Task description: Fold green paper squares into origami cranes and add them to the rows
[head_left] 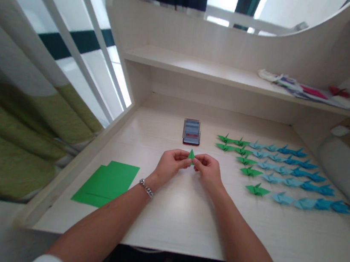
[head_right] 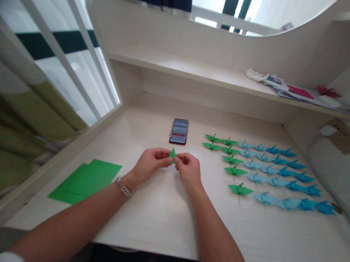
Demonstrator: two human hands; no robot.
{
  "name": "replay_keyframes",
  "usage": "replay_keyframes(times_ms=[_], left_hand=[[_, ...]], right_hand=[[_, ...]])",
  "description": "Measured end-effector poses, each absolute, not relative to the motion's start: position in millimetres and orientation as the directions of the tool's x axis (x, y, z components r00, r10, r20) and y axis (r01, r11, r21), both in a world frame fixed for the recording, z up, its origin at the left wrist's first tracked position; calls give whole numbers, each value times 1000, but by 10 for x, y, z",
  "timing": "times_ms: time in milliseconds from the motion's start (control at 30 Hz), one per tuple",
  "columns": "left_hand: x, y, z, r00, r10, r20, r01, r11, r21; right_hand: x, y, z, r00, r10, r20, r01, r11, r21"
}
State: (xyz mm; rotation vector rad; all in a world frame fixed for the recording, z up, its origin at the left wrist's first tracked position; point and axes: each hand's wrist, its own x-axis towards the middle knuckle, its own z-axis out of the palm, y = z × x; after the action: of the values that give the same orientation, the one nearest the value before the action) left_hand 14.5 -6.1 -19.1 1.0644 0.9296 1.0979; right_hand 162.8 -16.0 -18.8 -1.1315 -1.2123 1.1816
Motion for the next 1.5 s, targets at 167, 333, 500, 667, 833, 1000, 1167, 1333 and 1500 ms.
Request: replay_keyframes(times_ms=[167,333,500,667,833,1000,1167,1333,1500], left_hand=[[150,-60,-182,172,982,-80,-243,121,962],[140,-56,-177,194,980,-44,-278,98,956],[138,-44,-185,214,977,-3,-295,68,953],[133,-43,-184,173,985,-6,-292,57,955],[137,-54,-168,176,984,12,-283,39,958],[144,-64,-151,163,987,13,-291,35,956],[141,-59,-172,168,986,-6,-288,54,956],[136,-58,-163,188,979,-77,-306,132,943],[117,-75,-120,321,937,-137,-393,264,881]], right_hand=[[1630,-165,-196,39,998,40,-42,42,-998],[1629,-185,-175,76,994,79,21,77,-997],[1621,-195,-154,85,992,96,26,94,-995],[1609,-191,-165,81,992,95,-7,96,-995],[1609,-182,-178,98,992,80,-18,82,-996],[1605,-184,-179,112,991,76,-16,79,-997],[1591,-192,-182,122,986,114,-20,117,-993],[1578,-218,-156,98,982,160,31,157,-987],[1592,-233,-118,46,993,108,-23,109,-994]])
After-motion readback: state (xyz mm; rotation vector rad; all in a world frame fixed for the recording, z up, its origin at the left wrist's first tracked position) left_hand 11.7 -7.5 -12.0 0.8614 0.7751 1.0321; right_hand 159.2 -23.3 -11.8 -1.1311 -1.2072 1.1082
